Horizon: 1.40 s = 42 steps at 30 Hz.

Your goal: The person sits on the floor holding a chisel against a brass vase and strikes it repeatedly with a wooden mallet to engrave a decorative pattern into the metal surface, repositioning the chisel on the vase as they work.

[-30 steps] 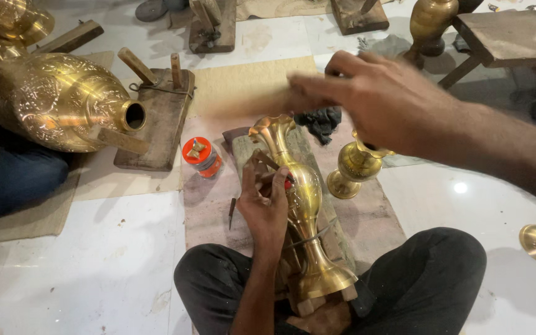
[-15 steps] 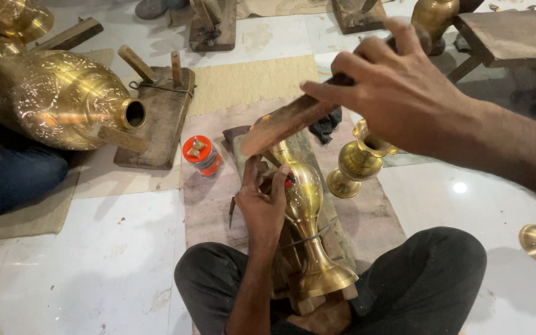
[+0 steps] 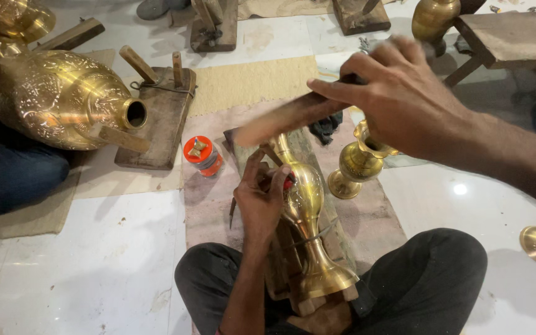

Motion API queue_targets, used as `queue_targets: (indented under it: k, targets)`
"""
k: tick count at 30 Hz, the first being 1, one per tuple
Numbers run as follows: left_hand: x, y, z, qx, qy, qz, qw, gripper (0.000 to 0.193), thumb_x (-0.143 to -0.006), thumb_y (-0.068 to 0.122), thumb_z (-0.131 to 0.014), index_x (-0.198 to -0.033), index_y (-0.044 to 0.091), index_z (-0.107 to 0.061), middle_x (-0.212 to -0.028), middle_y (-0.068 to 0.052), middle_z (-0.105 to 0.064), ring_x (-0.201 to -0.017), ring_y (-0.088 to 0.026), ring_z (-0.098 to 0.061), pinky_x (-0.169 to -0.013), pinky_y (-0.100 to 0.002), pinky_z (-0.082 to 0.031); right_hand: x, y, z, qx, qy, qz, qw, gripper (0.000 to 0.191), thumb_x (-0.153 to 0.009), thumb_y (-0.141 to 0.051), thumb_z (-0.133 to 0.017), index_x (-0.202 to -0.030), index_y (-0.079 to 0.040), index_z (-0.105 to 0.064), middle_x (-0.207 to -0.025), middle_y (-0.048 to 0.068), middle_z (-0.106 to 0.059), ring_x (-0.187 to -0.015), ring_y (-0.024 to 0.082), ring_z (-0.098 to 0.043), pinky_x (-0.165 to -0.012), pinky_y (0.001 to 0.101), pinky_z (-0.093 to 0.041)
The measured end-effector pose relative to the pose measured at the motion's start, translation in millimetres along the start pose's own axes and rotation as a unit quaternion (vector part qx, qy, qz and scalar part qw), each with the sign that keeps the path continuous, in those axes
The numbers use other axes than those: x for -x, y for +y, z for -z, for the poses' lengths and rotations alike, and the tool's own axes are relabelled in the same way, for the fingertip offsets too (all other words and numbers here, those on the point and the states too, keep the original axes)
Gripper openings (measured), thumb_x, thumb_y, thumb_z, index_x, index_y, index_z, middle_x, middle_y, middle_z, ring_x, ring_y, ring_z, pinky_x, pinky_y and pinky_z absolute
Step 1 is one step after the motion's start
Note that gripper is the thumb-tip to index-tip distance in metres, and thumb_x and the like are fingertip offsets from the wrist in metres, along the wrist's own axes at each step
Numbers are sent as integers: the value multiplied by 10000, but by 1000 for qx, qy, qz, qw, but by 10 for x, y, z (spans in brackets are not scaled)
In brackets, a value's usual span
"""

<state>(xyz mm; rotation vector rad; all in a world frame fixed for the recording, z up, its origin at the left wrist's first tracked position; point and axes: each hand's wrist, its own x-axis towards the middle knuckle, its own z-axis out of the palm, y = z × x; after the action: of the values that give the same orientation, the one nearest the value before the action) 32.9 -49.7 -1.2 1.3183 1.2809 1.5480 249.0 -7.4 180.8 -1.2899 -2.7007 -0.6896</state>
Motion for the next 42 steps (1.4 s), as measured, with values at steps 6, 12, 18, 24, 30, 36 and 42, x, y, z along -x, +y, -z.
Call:
queue_targets:
  k: [6,12,18,24,30,36,42]
  targets:
    - [-54,-8,14,39,-24,38,998,505,-908,40,-763,-1382,-12,-595,-803,-78,-743,-714,-67,-667,-643,-240,-575,11,34,-76,-23,3,15,1000,726,-859,-152,-696,-1536,-278,-465,-1228,117,-626,-1081,275,-608,-1019,580,-483]
    - [-96,8,21,26,-33,27,999,498,-901,43,-771,-1370,-11,-614,-794,-77,-748,-702,-86,-691,-646,-246,-592,64,55,-94,-68,-1,5,998,777,-791,-47,-706,-1519,-229,-506,-1296,163,-626,-1121,320,-602,-924,584,-484]
    - [-123,42,73,7,-64,9,998,463,-930,57,-758,-1373,41,-622,-805,-47,-774,-732,-80,-726,-676,-245,-606,184,36,-167,-221,8,-81,972,665,-944,-132,-635,-1573,-194,-430,-1286,191,-617,-996,262,-623,-828,448,-574]
    - [-162,-22,119,127,-29,-3,991,520,-932,119,-755,-1429,110,-602,-869,-48,-763,-780,-71,-730,-662,-237,-625,558,-69,-469,-18,-129,-94,987,538,-1001,-182,-599,-1522,-277,-503,-1207,126,-687,-888,212,-641,-692,368,-591]
    - [-441,-110,325,140,-116,10,983,564,-886,133,-795,-1412,129,-591,-888,-68,-790,-815,-88,-768,-710,-234,-637,1106,-217,-831,-249,-126,-181,943,665,-878,-226,-669,-1512,-292,-481,-1162,139,-650,-880,247,-664,-718,407,-624]
    - [-654,-155,335,95,-251,17,963,582,-867,109,-824,-1409,119,-612,-918,-63,-799,-781,-68,-732,-717,-231,-605,1350,-412,-924,-314,-165,-269,895,742,-908,-268,-690,-1574,-396,-390,-1108,66,-632,-844,220,-687,-725,390,-628]
    - [-667,-188,315,115,-260,0,959,509,-907,93,-828,-1384,76,-653,-885,-76,-786,-794,-80,-703,-761,-245,-575,1319,-380,-898,-295,-161,-262,905,714,-908,-225,-680,-1560,-397,-447,-1139,72,-658,-850,220,-689,-730,393,-636]
